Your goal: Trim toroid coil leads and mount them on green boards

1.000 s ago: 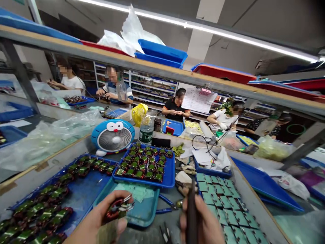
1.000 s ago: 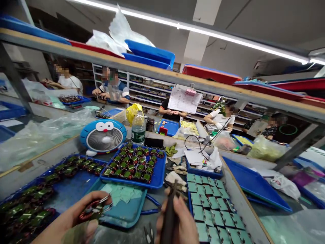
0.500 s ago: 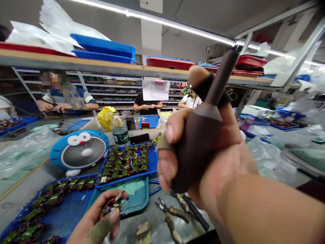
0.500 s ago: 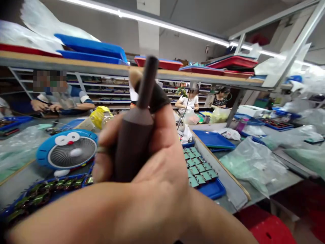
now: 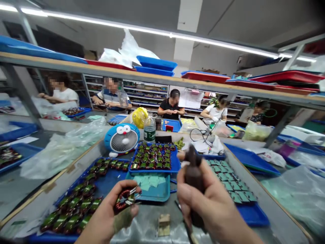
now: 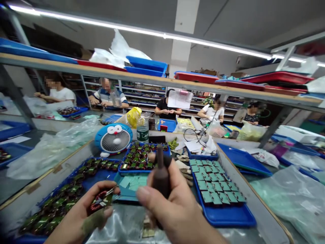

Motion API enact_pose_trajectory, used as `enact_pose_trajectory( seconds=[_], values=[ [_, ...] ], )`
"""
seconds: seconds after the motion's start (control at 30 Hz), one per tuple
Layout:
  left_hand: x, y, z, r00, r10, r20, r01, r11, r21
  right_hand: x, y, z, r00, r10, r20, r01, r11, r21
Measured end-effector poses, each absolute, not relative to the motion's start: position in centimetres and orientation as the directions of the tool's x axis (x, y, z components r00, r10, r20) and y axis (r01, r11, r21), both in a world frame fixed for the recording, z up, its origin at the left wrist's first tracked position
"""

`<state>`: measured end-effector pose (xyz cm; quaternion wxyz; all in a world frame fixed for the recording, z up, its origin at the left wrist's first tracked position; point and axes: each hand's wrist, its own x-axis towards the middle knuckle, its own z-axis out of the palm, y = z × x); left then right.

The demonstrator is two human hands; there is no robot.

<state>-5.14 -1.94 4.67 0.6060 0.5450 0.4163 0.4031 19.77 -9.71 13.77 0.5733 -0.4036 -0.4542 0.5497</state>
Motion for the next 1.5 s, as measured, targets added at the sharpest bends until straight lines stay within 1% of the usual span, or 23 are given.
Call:
enact_pose_trajectory(
  seconds=[0.03, 0.07, 0.1, 0.17, 0.23, 0.33, 0.4, 0.47, 0.6, 0.73, 0.83, 0.97, 1.07, 1.17, 1.27, 1.33, 1.43, 1.5],
  values=[
    [-5.3, -2.0, 4.7, 0.374, 0.926, -0.047, -0.024, 0.061, 0.998, 19.9, -9.6, 11.2, -0.087, 0.995, -0.041, -0.187, -0.056, -0.981],
    [-5.3, -2.1, 4.8, 0.433, 0.901, -0.026, -0.014, 0.036, 0.999, 20.0, -9.5, 8.8, -0.156, 0.979, -0.129, -0.105, -0.147, -0.984],
    [-5.3, -2.1, 4.9, 0.492, 0.871, -0.004, 0.004, 0.003, 1.000, 20.1, -9.6, 6.7, -0.183, 0.972, -0.150, -0.014, -0.155, -0.988],
    [-5.0, -1.9, 5.1, 0.585, 0.810, 0.036, 0.064, -0.091, 0.994, 20.1, -9.9, 3.8, -0.247, 0.960, -0.131, 0.146, -0.097, -0.985],
    [-4.6, -1.7, 5.4, 0.652, 0.752, 0.095, 0.120, -0.226, 0.967, 20.2, -10.5, 2.9, -0.308, 0.947, -0.089, 0.229, -0.017, -0.973],
    [-4.0, -1.2, 6.0, 0.767, 0.625, 0.145, 0.157, -0.402, 0.902, 20.5, -11.1, 3.7, -0.380, 0.923, -0.056, 0.205, 0.025, -0.979],
    [-3.8, -1.0, 6.2, 0.804, 0.573, 0.162, 0.158, -0.467, 0.870, 20.8, -11.2, 4.5, -0.418, 0.905, -0.077, 0.177, -0.002, -0.984],
    [-3.7, -0.8, 6.2, 0.809, 0.559, 0.181, 0.155, -0.501, 0.852, 21.0, -11.3, 4.8, -0.432, 0.893, -0.130, 0.174, -0.059, -0.983],
    [-3.6, -0.6, 6.0, 0.813, 0.540, 0.220, 0.144, -0.552, 0.822, 21.4, -11.6, 4.4, -0.444, 0.876, -0.188, 0.127, -0.146, -0.981],
    [-3.4, -0.3, 5.7, 0.853, 0.474, 0.216, 0.122, -0.585, 0.802, 21.8, -11.8, 4.2, -0.458, 0.852, -0.252, 0.068, -0.249, -0.966],
    [-3.3, 0.0, 5.5, 0.887, 0.418, 0.196, 0.105, -0.596, 0.796, 21.9, -12.1, 4.2, -0.443, 0.852, -0.278, 0.055, -0.284, -0.957],
    [-3.1, 0.3, 5.3, 0.898, 0.381, 0.221, 0.054, -0.592, 0.804, 22.2, -12.3, 4.2, -0.437, 0.850, -0.293, 0.016, -0.319, -0.948],
    [-2.5, 0.3, 5.2, 0.898, 0.342, 0.276, -0.023, -0.591, 0.807, 22.5, -12.1, 3.8, -0.492, 0.823, -0.283, -0.032, -0.342, -0.939],
    [-2.0, 0.3, 5.0, 0.891, 0.299, 0.342, -0.100, -0.606, 0.789, 22.8, -11.9, 2.8, -0.566, 0.783, -0.261, -0.119, -0.390, -0.913],
    [-1.6, 0.4, 5.0, 0.926, 0.237, 0.293, -0.082, -0.632, 0.771, 23.3, -12.1, 2.1, -0.614, 0.733, -0.292, -0.168, -0.483, -0.859],
    [-1.4, 0.5, 5.2, 0.939, 0.211, 0.270, -0.069, -0.656, 0.752, 23.5, -12.3, 2.5, -0.608, 0.727, -0.319, -0.115, -0.478, -0.871],
    [-1.0, 0.6, 5.5, 0.949, 0.209, 0.236, -0.023, -0.701, 0.713, 23.6, -12.7, 4.3, -0.517, 0.796, -0.315, 0.136, -0.287, -0.948],
    [-0.8, 0.6, 5.6, 0.958, 0.214, 0.194, 0.017, -0.712, 0.702, 23.4, -12.9, 5.4, -0.432, 0.856, -0.284, 0.283, -0.170, -0.944]
  ],
)
